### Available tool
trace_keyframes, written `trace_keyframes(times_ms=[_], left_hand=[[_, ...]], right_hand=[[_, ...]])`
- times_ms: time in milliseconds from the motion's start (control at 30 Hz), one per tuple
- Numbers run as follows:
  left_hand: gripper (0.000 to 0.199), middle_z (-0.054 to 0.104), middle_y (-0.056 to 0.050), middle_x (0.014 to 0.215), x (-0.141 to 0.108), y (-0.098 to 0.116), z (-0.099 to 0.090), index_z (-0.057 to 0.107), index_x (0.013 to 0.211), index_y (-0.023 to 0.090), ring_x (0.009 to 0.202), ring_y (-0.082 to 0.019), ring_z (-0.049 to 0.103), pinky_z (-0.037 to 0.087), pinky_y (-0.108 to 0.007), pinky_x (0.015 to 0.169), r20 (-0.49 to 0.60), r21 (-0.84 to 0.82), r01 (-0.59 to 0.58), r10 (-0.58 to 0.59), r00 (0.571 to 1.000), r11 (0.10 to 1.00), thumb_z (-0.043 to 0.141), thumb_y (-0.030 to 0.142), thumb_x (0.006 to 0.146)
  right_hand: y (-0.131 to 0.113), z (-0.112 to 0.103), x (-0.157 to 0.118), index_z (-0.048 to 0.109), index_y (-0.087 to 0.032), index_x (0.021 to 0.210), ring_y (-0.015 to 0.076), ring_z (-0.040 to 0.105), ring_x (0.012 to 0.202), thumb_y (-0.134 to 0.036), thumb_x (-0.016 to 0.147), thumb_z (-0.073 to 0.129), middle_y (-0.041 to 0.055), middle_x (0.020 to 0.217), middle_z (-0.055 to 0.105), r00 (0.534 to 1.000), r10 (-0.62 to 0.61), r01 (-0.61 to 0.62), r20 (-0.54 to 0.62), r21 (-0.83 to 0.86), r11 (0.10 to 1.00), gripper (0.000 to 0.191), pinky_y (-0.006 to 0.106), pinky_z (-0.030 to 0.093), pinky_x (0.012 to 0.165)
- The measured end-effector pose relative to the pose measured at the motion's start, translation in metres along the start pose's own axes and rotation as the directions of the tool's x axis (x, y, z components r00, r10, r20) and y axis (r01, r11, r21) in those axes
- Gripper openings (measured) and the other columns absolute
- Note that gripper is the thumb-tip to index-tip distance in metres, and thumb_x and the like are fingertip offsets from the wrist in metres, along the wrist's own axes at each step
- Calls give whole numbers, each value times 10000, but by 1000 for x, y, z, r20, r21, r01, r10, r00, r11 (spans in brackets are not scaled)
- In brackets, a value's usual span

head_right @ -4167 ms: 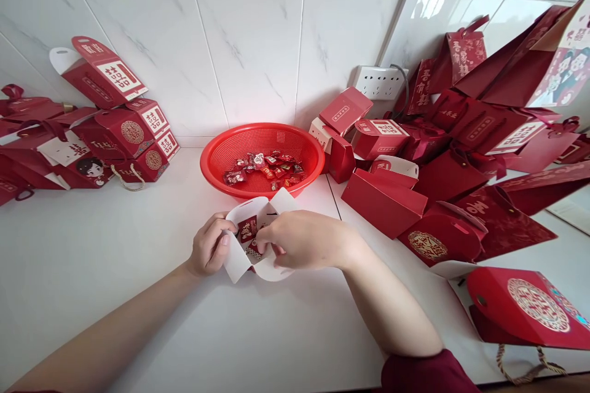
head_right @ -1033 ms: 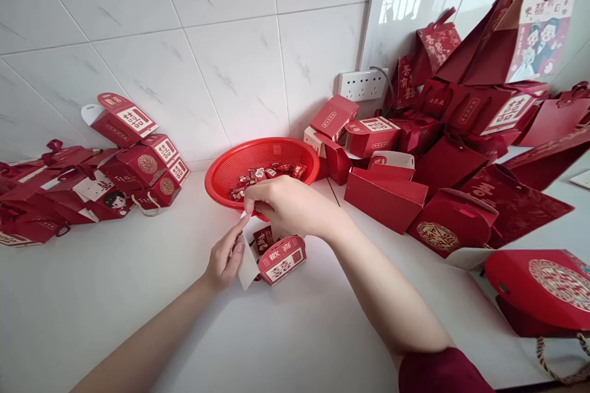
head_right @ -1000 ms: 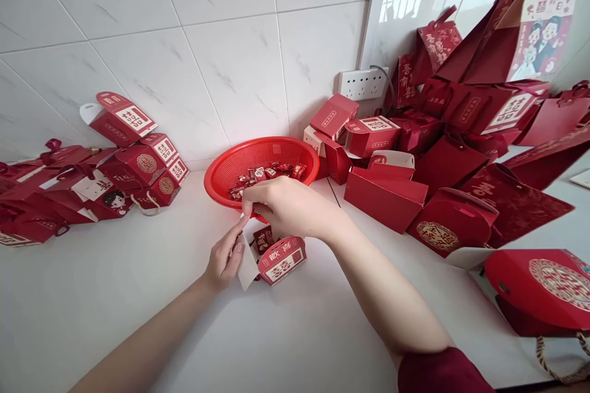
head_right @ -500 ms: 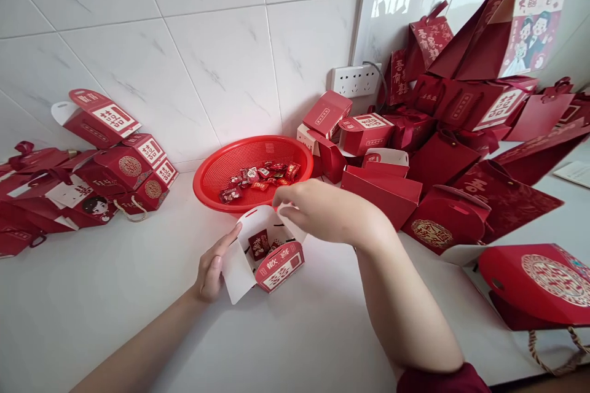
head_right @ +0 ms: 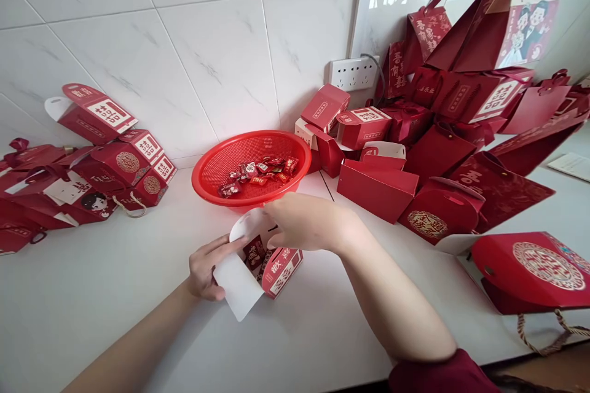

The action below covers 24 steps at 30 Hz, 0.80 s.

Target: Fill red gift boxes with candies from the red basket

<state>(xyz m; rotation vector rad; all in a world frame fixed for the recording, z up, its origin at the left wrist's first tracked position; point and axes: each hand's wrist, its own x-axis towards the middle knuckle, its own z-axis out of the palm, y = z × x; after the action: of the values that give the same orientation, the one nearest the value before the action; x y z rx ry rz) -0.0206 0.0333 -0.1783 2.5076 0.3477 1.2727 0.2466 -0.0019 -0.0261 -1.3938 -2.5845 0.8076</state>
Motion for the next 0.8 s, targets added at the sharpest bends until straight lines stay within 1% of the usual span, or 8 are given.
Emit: trace_keyframes(times_ms=[67,167,267,400,533,600,700,800], left_hand=[[885,694,-152,1006,0,-1,-2,588,1345,141,786,-237,697,569,-308,614,-1,-8,21,-21,1000,1000,398,822,812],[945,681,-118,866,-1,-3,-5,608,1301,140,693,-216,666,535,-302,563,-4,-46,51,-51,999,998,276,869,798],[937,698,-119,854,-1,-2,-6,620,1279,134,654,-212,654,510,-306,533,-21,-50,87,-88,996,995,249,859,816],[842,739,-136,940,3,2,-4,662,1213,133,643,-211,667,500,-310,528,-89,-60,165,-170,981,984,295,804,861],[755,737,-156,1004,8,11,-2,714,1088,120,789,-250,691,525,-343,658,-169,-104,310,-324,931,945,297,725,917],[743,732,-152,1008,10,15,-1,716,1074,121,839,-262,687,528,-356,702,-193,-143,364,-386,902,920,301,718,921],[761,717,-143,1062,12,19,3,649,1219,138,866,-265,687,543,-374,720,-165,-243,418,-462,871,875,271,728,921],[758,615,-154,1306,15,22,9,537,1361,185,1108,-316,633,541,-435,876,-97,-478,453,-558,824,753,316,745,901]], right_hand=[[-2,0,-1,635,-184,926,148,525,641,-273,837,585,20,747,612,1000,0,0,3,1,1000,136,262,301,505],[-5,0,-3,620,-202,943,138,534,653,-353,861,590,-4,748,605,995,-92,90,25,71,993,174,256,330,530],[-3,1,-3,591,-220,937,123,531,653,-356,841,622,-30,752,589,982,-176,168,62,113,979,169,242,338,537],[-1,3,-1,588,-203,895,120,542,664,-224,809,595,-22,772,604,981,-168,162,101,64,985,89,236,333,537],[-6,7,0,626,-213,902,125,548,647,-204,806,567,-14,767,629,983,-154,156,98,-13,988,113,242,312,523],[-10,9,1,622,-214,882,126,539,635,-183,798,561,-15,735,619,986,-143,147,90,-44,988,108,243,300,517],[-16,13,3,601,-209,884,127,511,611,-178,783,574,-18,695,595,988,-136,141,74,-73,987,109,246,283,506],[-20,15,3,595,-204,857,125,482,574,-176,789,559,-19,650,576,987,-148,153,59,-80,985,81,253,262,489]])
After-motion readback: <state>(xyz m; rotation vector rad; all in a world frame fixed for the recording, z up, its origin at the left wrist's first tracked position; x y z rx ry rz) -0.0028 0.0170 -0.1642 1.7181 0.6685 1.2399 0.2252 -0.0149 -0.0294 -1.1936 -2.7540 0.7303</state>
